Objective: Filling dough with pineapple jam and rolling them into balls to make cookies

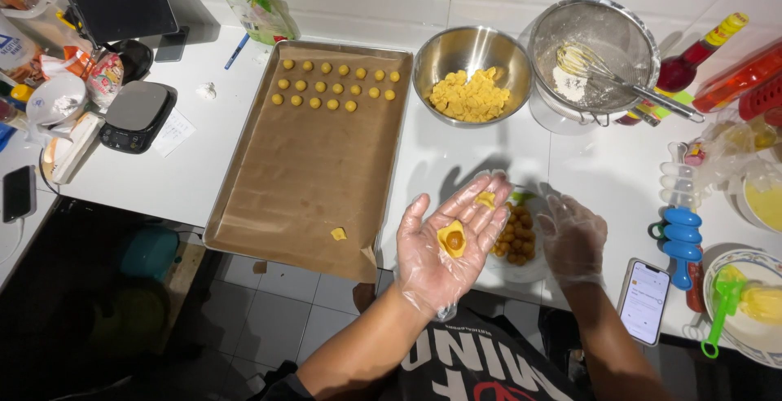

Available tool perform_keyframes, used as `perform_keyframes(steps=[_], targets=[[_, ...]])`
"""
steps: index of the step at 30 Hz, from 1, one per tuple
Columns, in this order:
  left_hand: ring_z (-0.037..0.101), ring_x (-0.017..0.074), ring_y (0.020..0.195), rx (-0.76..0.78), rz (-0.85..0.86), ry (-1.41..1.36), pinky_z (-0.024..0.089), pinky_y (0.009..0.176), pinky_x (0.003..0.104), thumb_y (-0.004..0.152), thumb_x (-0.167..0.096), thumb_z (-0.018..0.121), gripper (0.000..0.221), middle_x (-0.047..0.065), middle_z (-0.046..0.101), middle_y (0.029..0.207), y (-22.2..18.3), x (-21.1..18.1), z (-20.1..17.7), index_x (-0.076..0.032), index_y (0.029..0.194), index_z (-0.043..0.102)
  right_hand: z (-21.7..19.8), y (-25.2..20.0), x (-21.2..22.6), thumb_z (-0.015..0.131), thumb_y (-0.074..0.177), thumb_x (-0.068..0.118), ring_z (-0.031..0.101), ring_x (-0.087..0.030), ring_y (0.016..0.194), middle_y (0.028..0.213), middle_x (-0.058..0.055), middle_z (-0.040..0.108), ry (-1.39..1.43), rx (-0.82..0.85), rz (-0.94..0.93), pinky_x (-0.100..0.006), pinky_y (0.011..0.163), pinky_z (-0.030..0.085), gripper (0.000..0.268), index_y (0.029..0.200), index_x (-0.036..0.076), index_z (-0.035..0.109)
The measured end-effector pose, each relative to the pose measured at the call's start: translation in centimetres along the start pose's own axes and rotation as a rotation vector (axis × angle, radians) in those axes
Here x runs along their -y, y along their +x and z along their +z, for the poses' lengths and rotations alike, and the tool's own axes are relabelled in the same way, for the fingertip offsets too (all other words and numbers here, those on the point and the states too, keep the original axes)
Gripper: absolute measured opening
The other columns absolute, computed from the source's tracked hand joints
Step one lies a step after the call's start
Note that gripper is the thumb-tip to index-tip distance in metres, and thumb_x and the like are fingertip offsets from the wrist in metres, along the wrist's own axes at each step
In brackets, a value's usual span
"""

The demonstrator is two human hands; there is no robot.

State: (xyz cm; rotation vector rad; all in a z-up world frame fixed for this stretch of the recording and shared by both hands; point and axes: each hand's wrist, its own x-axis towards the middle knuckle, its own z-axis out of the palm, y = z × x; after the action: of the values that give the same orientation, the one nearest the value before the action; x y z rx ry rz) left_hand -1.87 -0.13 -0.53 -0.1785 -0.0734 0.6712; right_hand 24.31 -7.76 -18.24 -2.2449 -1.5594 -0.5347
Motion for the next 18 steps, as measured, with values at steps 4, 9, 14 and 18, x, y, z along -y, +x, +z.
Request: perform_keyframes(steps=[4, 9, 14, 18], targets=[[0.035, 0.0404, 0.151, -0.03, 0.003, 0.002, 0.039, 0.122, 0.046, 0.1, -0.035, 0.057, 0.073, 0.031, 0.037, 0.16, -0.2, 0.4, -0.4, 0.014, 0.151, 0.04, -14.0, 6.0, 7.3, 0.073, 0.104, 0.017, 0.073, -0.036, 0.104, 0.122, -0.016, 0.073, 0.517, -0.383, -0.279, -0.052, 0.09, 0.054, 0.032, 0.133, 0.005, 0.065], [0.063, 0.0327, 0.098, -0.072, -0.002, 0.139, 0.053, 0.094, 0.041, 0.097, -0.041, 0.059, 0.072, 0.023, 0.057, 0.14, -0.4, 1.0, -0.4, 0.007, 0.149, 0.049, -20.2, 10.1, 11.2, 0.07, 0.095, 0.017, 0.073, -0.031, 0.105, 0.119, -0.014, 0.075, 0.351, -0.062, -0.781, -0.041, 0.096, 0.058, 0.03, 0.117, -0.002, 0.071], [0.062, 0.0268, 0.114, -0.006, -0.049, 0.105, 0.049, 0.11, 0.04, 0.099, -0.041, 0.059, 0.07, 0.017, 0.064, 0.124, -0.8, 0.8, -0.4, 0.005, 0.151, 0.047, -17.7, 8.9, 10.2, 0.066, 0.091, -0.005, 0.073, -0.032, 0.097, 0.112, -0.015, 0.075, 0.42, -0.083, -0.718, -0.044, 0.091, 0.059, 0.021, 0.11, 0.0, 0.073], [0.056, 0.0358, 0.131, -0.007, -0.062, 0.087, 0.042, 0.119, 0.046, 0.099, -0.044, 0.058, 0.076, 0.025, 0.053, 0.146, -0.7, 0.2, -0.7, 0.004, 0.156, 0.042, -16.6, 8.2, 10.0, 0.066, 0.091, -0.013, 0.07, -0.026, 0.101, 0.114, -0.007, 0.076, 0.374, -0.112, -0.567, -0.036, 0.092, 0.061, 0.042, 0.125, 0.01, 0.074]])
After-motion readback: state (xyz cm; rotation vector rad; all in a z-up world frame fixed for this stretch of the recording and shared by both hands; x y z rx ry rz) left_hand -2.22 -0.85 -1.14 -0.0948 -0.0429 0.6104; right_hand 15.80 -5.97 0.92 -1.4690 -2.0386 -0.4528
